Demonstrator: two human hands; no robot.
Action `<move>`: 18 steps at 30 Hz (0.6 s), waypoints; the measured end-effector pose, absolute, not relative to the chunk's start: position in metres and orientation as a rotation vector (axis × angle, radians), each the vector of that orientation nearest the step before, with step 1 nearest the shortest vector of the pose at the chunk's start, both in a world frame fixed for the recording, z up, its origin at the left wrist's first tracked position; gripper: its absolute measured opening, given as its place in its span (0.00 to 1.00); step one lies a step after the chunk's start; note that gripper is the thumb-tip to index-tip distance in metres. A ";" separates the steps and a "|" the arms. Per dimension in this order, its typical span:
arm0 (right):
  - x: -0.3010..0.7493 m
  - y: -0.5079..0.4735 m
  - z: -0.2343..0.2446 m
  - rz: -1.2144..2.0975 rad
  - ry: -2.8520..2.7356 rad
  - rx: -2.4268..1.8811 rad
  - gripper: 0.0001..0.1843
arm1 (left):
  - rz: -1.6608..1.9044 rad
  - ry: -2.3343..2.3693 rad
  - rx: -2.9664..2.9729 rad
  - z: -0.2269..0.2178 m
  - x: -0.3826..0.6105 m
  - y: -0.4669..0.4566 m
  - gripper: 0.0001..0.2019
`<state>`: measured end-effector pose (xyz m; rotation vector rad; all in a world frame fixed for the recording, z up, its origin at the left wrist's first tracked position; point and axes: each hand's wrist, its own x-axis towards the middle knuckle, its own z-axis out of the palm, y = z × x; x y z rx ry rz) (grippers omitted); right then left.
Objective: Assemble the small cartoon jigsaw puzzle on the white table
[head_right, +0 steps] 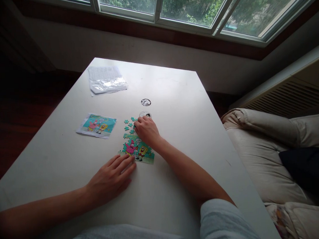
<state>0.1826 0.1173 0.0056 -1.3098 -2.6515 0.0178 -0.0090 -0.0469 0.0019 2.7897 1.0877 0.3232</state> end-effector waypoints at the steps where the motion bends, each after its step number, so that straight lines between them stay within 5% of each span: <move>1: 0.183 0.117 0.005 0.036 -2.641 -1.315 0.10 | 0.324 1.086 2.789 0.002 -0.009 -0.047 0.19; 18: 0.187 0.126 -0.005 0.479 -2.382 -1.247 0.03 | 0.363 1.069 2.801 0.004 -0.009 -0.046 0.18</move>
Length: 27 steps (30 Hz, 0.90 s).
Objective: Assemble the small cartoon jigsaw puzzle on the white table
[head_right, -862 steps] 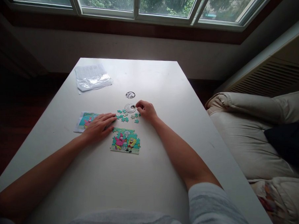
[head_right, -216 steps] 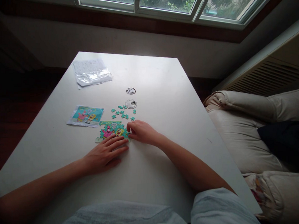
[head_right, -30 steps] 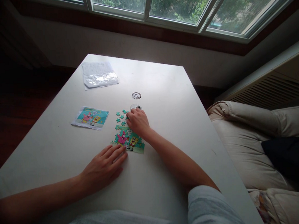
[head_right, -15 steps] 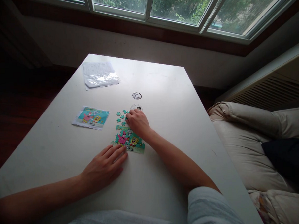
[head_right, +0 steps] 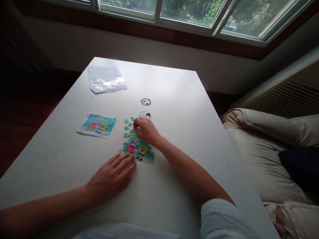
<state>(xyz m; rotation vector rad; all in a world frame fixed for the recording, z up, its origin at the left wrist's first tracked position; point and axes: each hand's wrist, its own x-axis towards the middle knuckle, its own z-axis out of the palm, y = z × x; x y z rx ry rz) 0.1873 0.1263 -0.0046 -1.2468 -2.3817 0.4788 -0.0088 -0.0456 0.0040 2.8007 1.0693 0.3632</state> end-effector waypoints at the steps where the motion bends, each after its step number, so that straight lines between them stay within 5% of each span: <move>1: 0.186 0.124 -0.002 0.525 -2.358 -1.217 0.03 | 0.366 1.059 2.802 0.004 -0.009 -0.045 0.19; 7: 0.177 0.101 0.011 0.947 -2.264 -1.037 0.12 | 0.342 1.010 2.794 0.003 -0.012 -0.040 0.20; 12: 0.169 0.087 0.012 1.119 -2.305 -0.929 0.07 | 0.361 1.009 2.762 0.002 -0.013 -0.038 0.20; 27: 0.161 0.086 0.002 0.843 -2.506 -0.921 0.01 | 0.382 0.992 2.747 0.003 -0.013 -0.037 0.19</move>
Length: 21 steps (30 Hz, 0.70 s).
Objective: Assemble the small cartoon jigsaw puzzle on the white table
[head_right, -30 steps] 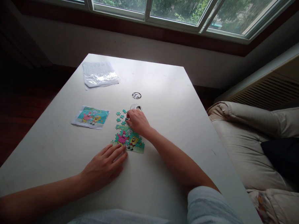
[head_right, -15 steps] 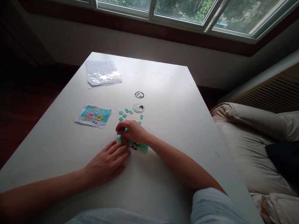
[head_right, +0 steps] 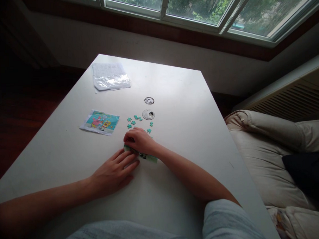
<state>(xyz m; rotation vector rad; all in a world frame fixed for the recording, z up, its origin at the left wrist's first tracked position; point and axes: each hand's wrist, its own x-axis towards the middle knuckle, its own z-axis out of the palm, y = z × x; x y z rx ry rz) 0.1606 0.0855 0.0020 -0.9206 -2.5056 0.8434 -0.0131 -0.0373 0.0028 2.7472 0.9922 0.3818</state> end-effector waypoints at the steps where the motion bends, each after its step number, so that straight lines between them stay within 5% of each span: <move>1: 0.160 0.085 0.002 0.819 -2.522 -0.916 0.01 | 0.386 0.993 2.748 0.003 -0.013 -0.037 0.19; 21: 0.164 0.089 -0.002 0.663 -2.569 -0.989 0.05 | 0.328 0.998 2.802 -0.001 -0.012 -0.038 0.20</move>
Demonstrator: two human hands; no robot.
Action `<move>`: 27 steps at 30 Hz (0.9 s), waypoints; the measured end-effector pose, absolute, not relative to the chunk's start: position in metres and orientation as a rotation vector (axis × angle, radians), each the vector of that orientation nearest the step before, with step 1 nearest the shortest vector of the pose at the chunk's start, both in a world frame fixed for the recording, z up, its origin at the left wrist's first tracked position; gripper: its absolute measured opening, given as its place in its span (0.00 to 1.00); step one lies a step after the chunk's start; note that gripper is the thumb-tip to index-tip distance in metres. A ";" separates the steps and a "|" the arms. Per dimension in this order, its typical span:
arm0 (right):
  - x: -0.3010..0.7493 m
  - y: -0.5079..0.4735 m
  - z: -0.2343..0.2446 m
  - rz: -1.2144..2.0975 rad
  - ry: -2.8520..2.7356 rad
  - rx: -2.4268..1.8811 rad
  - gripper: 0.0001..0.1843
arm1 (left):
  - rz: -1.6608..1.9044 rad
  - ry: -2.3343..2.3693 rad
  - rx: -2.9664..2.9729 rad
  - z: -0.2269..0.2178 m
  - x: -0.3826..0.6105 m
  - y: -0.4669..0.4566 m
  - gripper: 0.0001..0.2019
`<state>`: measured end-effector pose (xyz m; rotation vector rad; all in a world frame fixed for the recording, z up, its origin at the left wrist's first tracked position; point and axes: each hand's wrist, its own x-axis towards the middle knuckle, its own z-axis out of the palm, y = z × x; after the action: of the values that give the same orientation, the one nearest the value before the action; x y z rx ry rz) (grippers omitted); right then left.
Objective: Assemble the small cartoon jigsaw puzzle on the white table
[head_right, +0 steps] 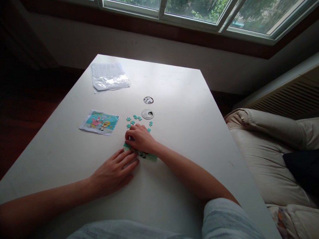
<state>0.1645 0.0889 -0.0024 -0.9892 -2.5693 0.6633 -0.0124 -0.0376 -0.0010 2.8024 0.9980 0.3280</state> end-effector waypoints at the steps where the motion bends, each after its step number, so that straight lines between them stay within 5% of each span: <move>1: 0.166 0.091 -0.003 0.685 -2.540 -0.962 0.04 | 0.332 1.000 2.806 -0.001 -0.013 -0.038 0.20; 9: 0.181 0.120 -0.006 0.640 -2.152 -1.039 0.05 | 0.376 0.978 2.788 0.000 -0.015 -0.035 0.18; 27: 0.151 0.168 -0.011 0.317 -2.540 -1.202 0.08 | 0.419 0.908 2.781 -0.002 -0.018 -0.027 0.18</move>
<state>0.1509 0.1676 -0.0114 -1.2023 -2.5405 0.3175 -0.0185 -0.0269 -0.0018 2.7813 0.9080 0.4188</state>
